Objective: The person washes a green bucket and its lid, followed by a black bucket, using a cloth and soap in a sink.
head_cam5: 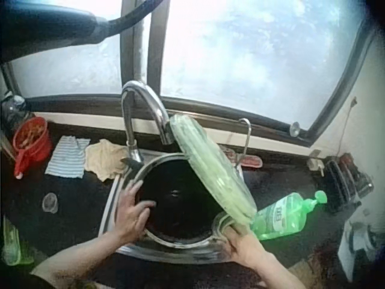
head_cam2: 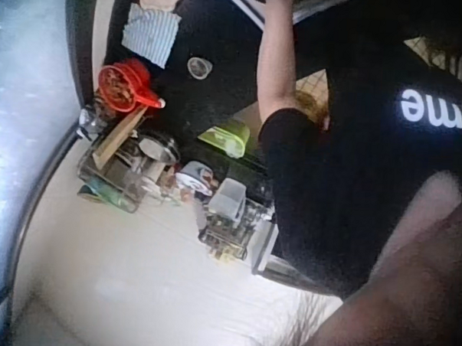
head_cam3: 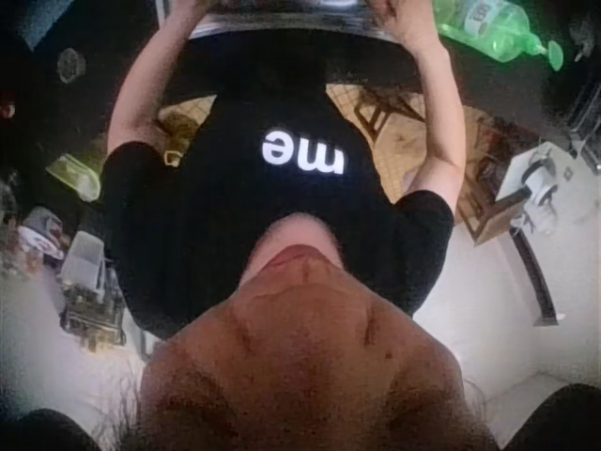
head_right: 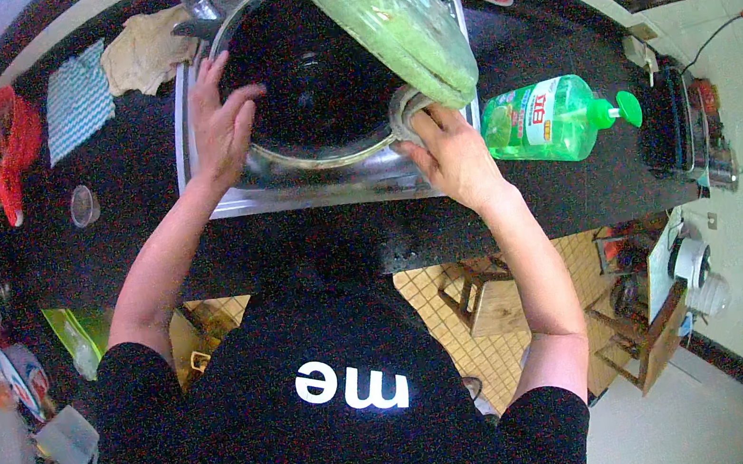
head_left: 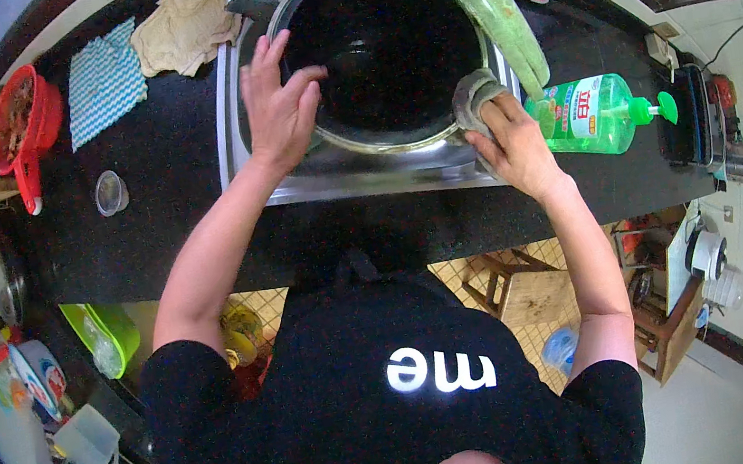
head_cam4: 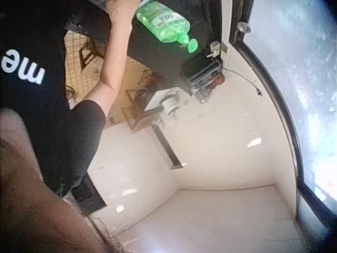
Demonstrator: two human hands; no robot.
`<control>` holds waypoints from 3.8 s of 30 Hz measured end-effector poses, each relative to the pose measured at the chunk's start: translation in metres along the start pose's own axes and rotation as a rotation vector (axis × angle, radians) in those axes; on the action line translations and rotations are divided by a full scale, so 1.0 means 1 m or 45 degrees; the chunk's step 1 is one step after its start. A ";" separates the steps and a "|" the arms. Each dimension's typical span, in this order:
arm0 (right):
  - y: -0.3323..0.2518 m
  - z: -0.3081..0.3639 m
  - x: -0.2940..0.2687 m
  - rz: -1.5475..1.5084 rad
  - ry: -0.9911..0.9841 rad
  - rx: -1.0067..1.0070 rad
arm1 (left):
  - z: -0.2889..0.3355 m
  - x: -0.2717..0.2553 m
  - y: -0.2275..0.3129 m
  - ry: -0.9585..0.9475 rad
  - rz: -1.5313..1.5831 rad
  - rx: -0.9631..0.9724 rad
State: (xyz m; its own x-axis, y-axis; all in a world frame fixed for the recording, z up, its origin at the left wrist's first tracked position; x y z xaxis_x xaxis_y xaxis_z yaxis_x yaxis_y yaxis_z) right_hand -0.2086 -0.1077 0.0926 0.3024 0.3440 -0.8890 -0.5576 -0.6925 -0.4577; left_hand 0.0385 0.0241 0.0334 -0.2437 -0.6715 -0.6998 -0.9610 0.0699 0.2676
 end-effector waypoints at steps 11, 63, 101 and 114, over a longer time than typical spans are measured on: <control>-0.062 0.000 0.054 0.362 0.083 -0.704 | 0.005 0.016 -0.006 0.061 0.190 0.055; -0.086 -0.082 0.039 -1.188 -0.130 0.379 | 0.037 0.069 0.036 0.365 1.174 -0.898; -0.108 -0.155 0.075 -0.053 -0.205 -0.079 | 0.009 0.066 0.061 0.557 1.492 -1.232; -0.099 -0.164 0.082 -0.093 -0.216 -0.305 | 0.016 0.051 0.085 0.595 1.242 -1.139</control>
State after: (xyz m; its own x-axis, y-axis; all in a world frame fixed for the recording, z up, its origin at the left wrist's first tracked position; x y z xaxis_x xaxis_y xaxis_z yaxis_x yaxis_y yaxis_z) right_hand -0.0019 -0.1149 0.0673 0.1905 0.4854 -0.8533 -0.3345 -0.7851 -0.5213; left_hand -0.0576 0.0078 0.0102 -0.5203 -0.8181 0.2448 0.0185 0.2758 0.9610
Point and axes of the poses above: each hand's wrist, its own z-axis away from the middle knuckle, its own x-axis out of the palm, y = z × x, the point moved 2 cm from there along -z, towards the middle knuckle, and after that the axes turned 13 degrees about x, right-handed, at the moved point
